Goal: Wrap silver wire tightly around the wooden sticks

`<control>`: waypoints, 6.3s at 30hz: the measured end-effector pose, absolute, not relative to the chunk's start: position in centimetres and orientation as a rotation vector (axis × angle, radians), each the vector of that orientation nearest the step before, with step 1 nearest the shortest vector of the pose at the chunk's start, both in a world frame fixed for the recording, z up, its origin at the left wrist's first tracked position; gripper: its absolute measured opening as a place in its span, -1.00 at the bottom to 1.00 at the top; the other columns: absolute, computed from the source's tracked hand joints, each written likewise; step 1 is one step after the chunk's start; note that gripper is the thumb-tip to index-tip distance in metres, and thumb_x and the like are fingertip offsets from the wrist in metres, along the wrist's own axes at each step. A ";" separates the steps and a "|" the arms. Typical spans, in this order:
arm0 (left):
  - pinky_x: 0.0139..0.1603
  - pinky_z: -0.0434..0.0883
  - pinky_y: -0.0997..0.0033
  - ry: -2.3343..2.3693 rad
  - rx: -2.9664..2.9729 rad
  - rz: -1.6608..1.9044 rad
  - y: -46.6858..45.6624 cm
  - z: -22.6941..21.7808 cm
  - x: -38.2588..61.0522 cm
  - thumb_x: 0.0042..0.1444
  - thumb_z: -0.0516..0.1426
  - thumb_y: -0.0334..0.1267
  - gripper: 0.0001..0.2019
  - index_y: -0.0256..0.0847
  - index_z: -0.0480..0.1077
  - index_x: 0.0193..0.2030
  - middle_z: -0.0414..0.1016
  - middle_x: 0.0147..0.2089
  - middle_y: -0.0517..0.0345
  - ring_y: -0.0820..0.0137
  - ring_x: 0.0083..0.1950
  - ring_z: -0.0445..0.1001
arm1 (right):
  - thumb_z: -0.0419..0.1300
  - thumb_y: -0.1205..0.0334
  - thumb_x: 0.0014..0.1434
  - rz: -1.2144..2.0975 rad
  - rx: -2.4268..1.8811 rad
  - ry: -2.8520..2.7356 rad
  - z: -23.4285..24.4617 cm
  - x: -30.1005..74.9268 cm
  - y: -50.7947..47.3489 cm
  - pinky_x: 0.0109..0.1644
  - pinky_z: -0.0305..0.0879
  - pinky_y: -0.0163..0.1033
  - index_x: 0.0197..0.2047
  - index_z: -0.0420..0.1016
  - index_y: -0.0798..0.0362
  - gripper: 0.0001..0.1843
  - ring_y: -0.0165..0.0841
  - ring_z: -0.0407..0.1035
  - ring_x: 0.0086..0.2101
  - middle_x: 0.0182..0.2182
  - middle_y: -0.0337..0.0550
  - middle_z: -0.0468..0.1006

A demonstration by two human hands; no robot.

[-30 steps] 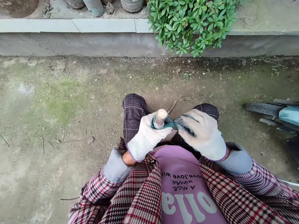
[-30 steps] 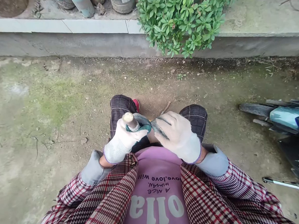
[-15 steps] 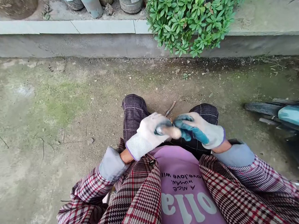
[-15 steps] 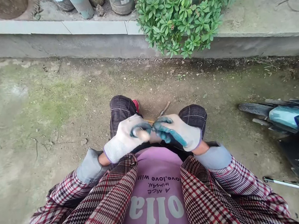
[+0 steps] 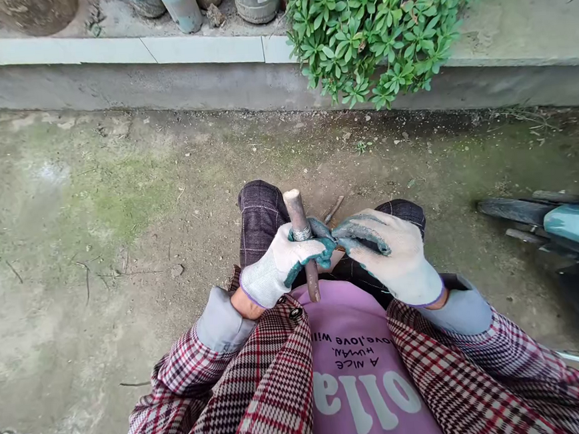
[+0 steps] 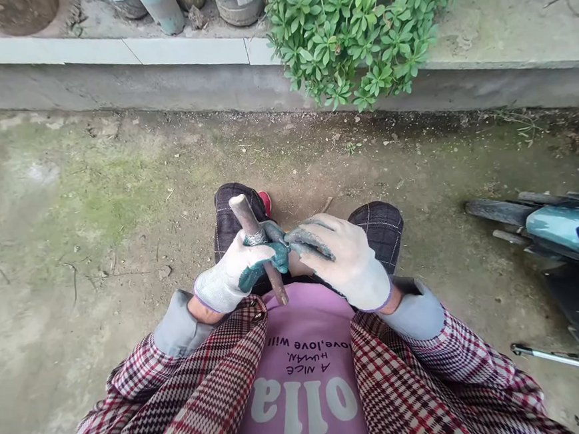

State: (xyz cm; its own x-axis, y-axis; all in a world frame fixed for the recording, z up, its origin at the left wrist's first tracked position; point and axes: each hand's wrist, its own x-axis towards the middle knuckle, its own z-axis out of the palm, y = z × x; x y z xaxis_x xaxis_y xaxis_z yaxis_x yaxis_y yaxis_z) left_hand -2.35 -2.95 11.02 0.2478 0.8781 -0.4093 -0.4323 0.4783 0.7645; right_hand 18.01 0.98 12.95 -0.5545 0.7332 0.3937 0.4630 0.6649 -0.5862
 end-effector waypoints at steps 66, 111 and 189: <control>-0.28 0.38 0.41 1.190 0.964 0.740 -2.4 14.1 -3.2 -0.01 0.28 -0.30 -0.90 -0.28 0.51 -0.35 0.51 -0.40 0.19 0.44 -0.38 0.41 | 0.33 0.29 0.08 1.245 -1.160 -2.193 13.6 18.0 1.9 -0.31 0.32 -0.25 -0.33 0.54 0.03 -0.94 -0.35 0.44 -0.41 -0.41 -0.22 0.62; -0.16 0.45 0.43 1.230 0.941 0.830 -3.2 13.0 -1.9 0.01 0.32 -0.29 -0.79 -0.38 0.62 -0.22 0.62 -0.28 0.09 0.43 -0.29 0.46 | 0.21 0.27 0.30 0.481 -0.929 -2.488 13.9 18.4 0.8 -0.31 0.36 -0.23 -0.22 0.63 0.03 -0.86 -0.30 0.49 -0.36 -0.28 -0.14 0.62; -0.51 0.15 0.55 0.768 0.265 0.897 -3.8 9.4 -1.1 0.03 0.36 -0.21 -0.67 -0.19 0.25 -0.40 0.15 -0.56 0.41 0.63 -0.57 0.11 | 0.14 0.28 0.39 0.283 -1.002 -2.558 13.4 18.7 -0.9 -0.12 0.50 -0.13 -0.08 0.62 0.06 -0.79 -0.21 0.57 -0.23 -0.18 -0.04 0.70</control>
State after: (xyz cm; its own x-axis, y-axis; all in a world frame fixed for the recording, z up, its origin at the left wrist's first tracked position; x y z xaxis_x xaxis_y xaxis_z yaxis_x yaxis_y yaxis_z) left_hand -1.05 -3.80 9.38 0.3843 0.7833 -0.4886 -0.6034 0.6137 0.5092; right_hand 18.69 -0.91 13.38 -0.6749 0.6861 0.2717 0.6101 0.7259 -0.3177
